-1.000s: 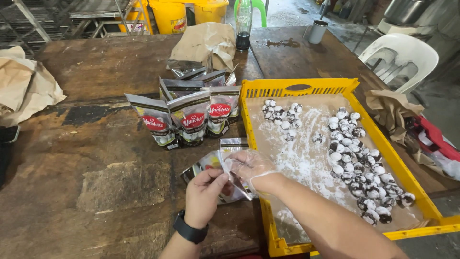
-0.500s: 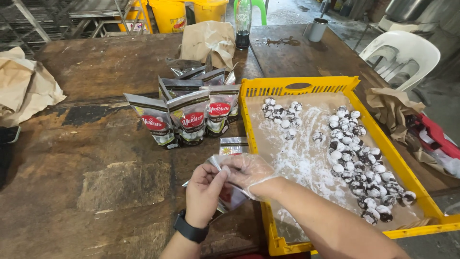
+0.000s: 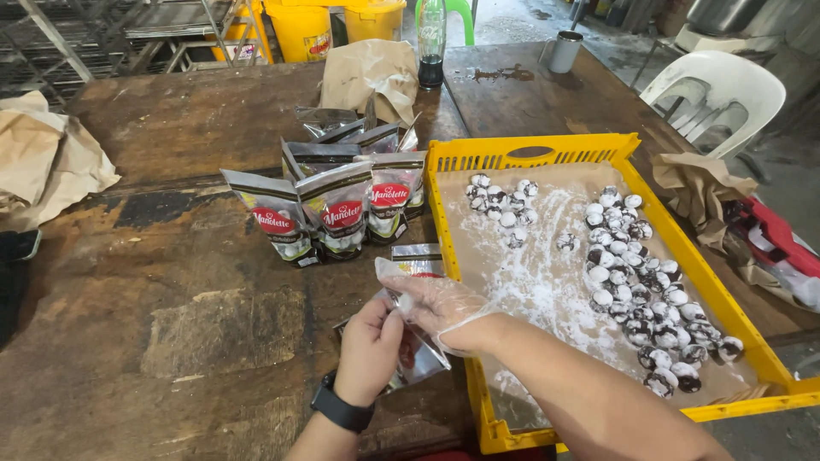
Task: The person opens plastic pouches and fills them with chocolate crinkles from a yellow tray. They repeat this process, setting each filled bag aside on the wooden table.
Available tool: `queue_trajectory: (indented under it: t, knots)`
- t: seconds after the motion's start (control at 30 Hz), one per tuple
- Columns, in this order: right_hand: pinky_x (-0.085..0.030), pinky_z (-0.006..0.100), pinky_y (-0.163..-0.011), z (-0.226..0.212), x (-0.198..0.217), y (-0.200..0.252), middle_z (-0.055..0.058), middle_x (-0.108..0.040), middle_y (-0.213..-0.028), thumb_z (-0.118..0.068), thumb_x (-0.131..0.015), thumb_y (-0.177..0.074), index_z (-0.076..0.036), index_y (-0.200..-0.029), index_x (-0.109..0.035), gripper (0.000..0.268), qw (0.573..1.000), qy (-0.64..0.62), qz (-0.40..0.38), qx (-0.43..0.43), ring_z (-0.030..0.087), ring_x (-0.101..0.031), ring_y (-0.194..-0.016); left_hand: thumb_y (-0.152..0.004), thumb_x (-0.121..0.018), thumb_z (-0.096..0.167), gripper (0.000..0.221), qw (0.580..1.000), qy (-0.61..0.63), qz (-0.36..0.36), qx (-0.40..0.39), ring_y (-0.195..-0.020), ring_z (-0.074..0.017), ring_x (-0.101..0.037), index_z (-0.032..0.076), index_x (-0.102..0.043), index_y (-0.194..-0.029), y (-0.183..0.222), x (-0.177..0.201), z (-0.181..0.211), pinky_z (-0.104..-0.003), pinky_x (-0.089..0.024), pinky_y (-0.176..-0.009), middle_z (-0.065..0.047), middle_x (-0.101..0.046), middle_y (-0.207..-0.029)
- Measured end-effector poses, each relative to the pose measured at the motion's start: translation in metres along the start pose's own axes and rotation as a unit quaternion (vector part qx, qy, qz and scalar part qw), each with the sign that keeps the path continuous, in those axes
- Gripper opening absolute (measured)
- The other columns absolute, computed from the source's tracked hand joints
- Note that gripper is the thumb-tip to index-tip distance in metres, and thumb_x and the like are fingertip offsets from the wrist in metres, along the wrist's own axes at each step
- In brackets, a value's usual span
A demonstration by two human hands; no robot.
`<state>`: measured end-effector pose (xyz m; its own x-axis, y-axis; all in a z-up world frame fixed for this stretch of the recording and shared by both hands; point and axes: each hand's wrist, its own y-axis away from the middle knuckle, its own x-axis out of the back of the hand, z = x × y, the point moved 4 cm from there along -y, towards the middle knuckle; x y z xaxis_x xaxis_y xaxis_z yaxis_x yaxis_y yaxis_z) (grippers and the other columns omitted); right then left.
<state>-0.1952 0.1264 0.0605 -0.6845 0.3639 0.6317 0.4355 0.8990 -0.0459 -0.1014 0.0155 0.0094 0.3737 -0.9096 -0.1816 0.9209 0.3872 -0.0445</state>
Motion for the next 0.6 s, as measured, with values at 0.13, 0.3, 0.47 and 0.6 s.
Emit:
queue_trajectory:
  t: [0.13,0.3,0.47,0.6]
  knots:
    - [-0.051,0.034,-0.091,0.014,0.000,-0.003,0.013,-0.072,-0.114,-0.011,-0.066,-0.095,-0.020,-0.144,-0.057,0.051,0.993,0.100,0.047,0.046,0.024,-0.065,-0.103,-0.100,-0.056,0.013,0.021,0.997,-0.076,0.016,0.025,-0.057,-0.0127,-0.067,-0.004,-0.068,-0.093,-0.004,0.003,-0.012,-0.029,-0.053,-0.050,-0.006,-0.072,-0.071]
    - [-0.054,0.029,-0.088,0.023,-0.006,-0.006,0.005,-0.071,-0.108,-0.004,-0.062,-0.093,-0.008,-0.135,-0.061,0.042,0.980,-0.175,0.099,0.015,0.013,-0.066,-0.097,-0.097,-0.062,0.016,0.017,0.985,0.136,-0.008,0.102,-0.076,-0.0158,-0.070,0.001,-0.070,-0.100,-0.016,0.010,-0.038,-0.032,-0.060,-0.070,-0.004,-0.074,-0.086]
    - [-0.055,0.028,-0.084,0.040,-0.007,-0.007,0.005,-0.070,-0.101,-0.008,-0.062,-0.101,-0.002,-0.118,-0.067,0.019,0.963,-0.247,0.104,0.025,0.011,-0.066,-0.094,-0.095,-0.065,0.009,0.008,0.971,0.212,-0.023,0.106,-0.077,-0.0211,-0.074,0.001,-0.067,-0.096,-0.018,0.016,-0.056,-0.035,-0.061,-0.069,-0.010,-0.075,-0.088]
    - [-0.055,0.027,-0.080,0.024,-0.001,-0.005,0.003,-0.072,-0.097,-0.010,-0.063,-0.100,-0.002,-0.113,-0.072,0.018,0.960,-0.259,0.103,-0.005,0.009,-0.065,-0.090,-0.093,-0.068,0.006,0.006,0.971,0.212,-0.023,0.104,-0.077,-0.0217,-0.074,0.001,-0.067,-0.094,-0.017,0.019,-0.062,-0.036,-0.061,-0.068,-0.012,-0.075,-0.088]
